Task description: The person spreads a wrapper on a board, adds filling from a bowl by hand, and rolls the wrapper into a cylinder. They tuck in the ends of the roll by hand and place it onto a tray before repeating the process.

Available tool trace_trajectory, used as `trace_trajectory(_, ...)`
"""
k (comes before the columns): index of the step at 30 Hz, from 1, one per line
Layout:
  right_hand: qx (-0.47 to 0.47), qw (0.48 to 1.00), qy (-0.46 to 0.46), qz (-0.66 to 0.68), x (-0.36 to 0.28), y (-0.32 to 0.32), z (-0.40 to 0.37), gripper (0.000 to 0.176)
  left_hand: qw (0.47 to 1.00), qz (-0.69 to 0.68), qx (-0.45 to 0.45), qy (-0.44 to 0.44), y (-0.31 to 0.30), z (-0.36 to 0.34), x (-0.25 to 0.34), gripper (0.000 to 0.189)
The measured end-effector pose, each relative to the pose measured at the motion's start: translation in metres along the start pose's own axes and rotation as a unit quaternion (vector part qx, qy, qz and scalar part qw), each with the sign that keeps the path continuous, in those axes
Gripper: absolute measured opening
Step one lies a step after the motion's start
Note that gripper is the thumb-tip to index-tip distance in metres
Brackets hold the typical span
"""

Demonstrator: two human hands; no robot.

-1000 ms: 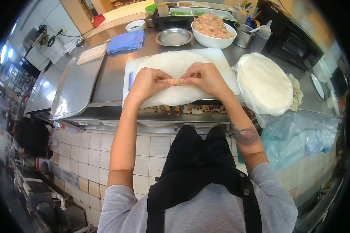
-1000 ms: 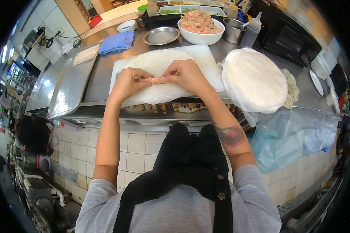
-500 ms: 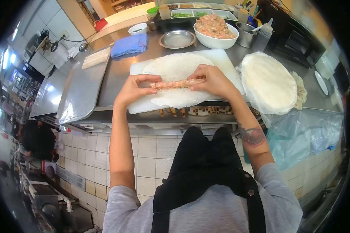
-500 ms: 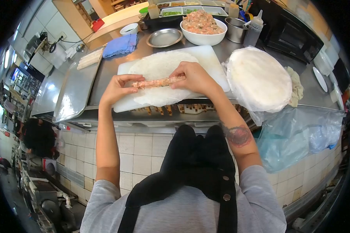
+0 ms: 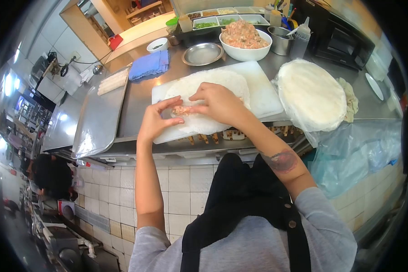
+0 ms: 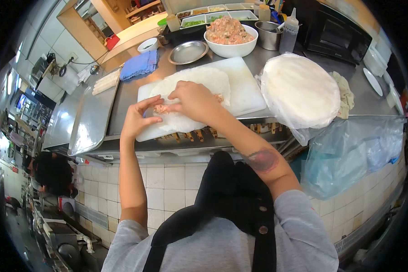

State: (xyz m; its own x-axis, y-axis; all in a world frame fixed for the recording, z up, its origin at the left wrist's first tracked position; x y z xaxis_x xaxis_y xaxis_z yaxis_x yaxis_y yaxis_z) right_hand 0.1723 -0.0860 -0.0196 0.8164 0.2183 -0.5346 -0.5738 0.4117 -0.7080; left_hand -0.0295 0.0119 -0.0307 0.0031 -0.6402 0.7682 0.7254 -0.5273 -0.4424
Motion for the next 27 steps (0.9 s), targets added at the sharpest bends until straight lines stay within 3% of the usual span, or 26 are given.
trace_trajectory(2,-0.004,0.998,0.026,0.056,0.011,-0.008,-0.001,0.023,0.995,-0.029,0.099,-0.015,0.001,-0.009,-0.001,0.024)
trace_trajectory(3,0.000,0.998,0.029,0.053,0.012,-0.008,-0.001,0.023,0.995,-0.032,0.095,-0.013,-0.002,-0.012,-0.004,0.024)
trace_trajectory(5,0.000,1.000,-0.003,0.000,0.012,-0.001,0.001,0.022,0.987,0.117,0.107,0.010,-0.008,-0.015,-0.009,0.015)
trace_trajectory(8,0.006,0.994,-0.070,-0.081,-0.006,0.011,0.000,0.019,0.989,0.122,0.079,0.007,0.000,-0.010,0.010,0.012)
trace_trajectory(11,-0.062,0.994,-0.045,-0.072,-0.013,-0.002,0.015,0.021,0.989,0.131,0.069,0.025,0.007,-0.005,0.014,0.011)
trace_trajectory(14,-0.021,1.000,0.019,-0.009,0.013,-0.040,0.046,0.029,0.988,0.133,0.075,0.032,0.009,-0.005,0.009,0.011)
trace_trajectory(16,0.060,0.993,0.030,-0.098,0.058,-0.074,0.078,0.038,0.987,0.135,0.081,0.029,0.009,-0.007,0.000,0.013)
trace_trajectory(18,0.080,0.951,0.015,-0.298,0.087,-0.114,0.089,0.037,0.983,0.122,0.127,0.058,0.010,-0.010,-0.007,0.027)
trace_trajectory(20,0.030,0.934,-0.058,-0.350,0.093,-0.143,0.077,0.033,0.985,0.067,0.155,0.045,0.012,-0.009,-0.009,0.031)
trace_trajectory(22,-0.091,0.944,0.075,-0.308,0.133,-0.139,0.089,0.034,0.982,0.023,0.187,0.032,0.008,-0.013,-0.016,0.036)
trace_trajectory(24,-0.117,0.935,0.043,-0.332,0.148,-0.140,0.092,0.022,0.980,0.048,0.193,0.024,0.007,-0.013,-0.017,0.035)
trace_trajectory(27,-0.105,0.939,0.051,-0.324,0.171,-0.139,0.094,0.020,0.978,0.082,0.194,-0.001,0.009,-0.012,-0.002,0.033)
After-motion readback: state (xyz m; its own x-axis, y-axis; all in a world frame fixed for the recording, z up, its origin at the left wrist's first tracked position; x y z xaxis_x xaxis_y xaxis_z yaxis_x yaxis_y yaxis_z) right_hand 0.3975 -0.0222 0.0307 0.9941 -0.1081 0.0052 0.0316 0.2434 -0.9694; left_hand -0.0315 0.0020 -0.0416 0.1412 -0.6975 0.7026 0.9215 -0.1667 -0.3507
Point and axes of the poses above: each hand's wrist, its own z-axis towards the middle knuckle, its own y-axis out of the palm, x = y × z, the point moved 1 cm from there along z, towards the middle knuckle, and after that the axes turned 11 degrees about y, right-handed, at the moved point
